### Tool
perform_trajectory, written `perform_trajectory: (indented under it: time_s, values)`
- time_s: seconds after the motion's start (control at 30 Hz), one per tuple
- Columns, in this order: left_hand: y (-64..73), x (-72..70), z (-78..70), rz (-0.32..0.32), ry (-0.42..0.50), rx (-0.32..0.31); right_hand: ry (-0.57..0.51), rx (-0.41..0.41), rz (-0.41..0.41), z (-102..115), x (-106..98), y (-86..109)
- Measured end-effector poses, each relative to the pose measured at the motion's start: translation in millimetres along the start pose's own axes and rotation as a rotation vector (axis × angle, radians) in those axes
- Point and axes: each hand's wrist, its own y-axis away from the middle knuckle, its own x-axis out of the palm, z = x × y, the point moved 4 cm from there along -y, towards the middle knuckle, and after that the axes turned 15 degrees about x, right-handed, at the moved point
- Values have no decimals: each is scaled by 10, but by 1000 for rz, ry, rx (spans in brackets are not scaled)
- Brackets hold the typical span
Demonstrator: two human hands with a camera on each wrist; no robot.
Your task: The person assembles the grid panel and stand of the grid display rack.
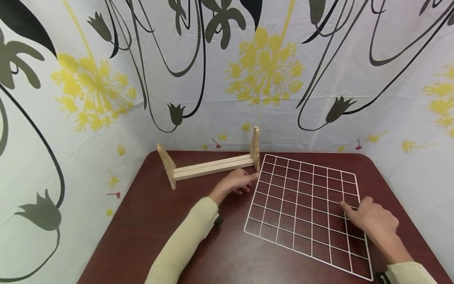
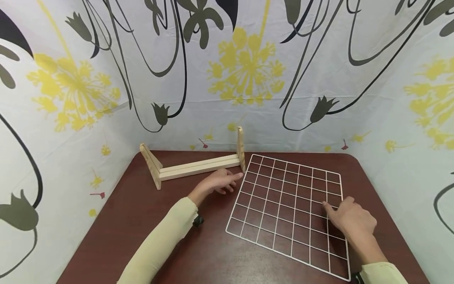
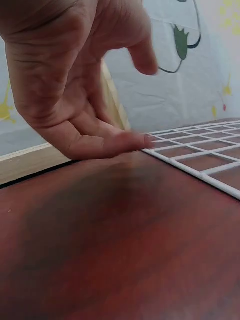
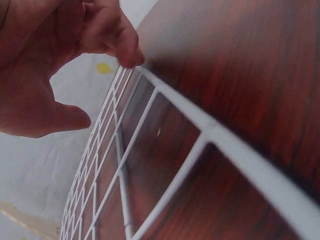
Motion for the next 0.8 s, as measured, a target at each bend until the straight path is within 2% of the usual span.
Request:
perform_trajectory:
  time_s: [0.13,0.27,0.37,0.47,0.63,0.7,0.8]
  values:
    - [-129,111,-99,67,18,-30,18,17,14,-142,-8,-51]
    - [-252,183,-123,74,-21,-19,10,-12,16,-212,-31,-97]
    - [-340,214,-111,47,-88,-12,-5,-66,37,-230,-50,-138]
    - [-411,252,-119,34,-268,1,-10,-112,65,-244,-61,-178]
    - [-484,319,-191,49,-671,22,-5,-145,119,-219,-71,-246]
    - [-502,339,-217,44,-778,21,-28,-147,151,-196,-72,-273]
    - [-526,367,-233,31,-869,8,-67,-139,193,-168,-55,-302]
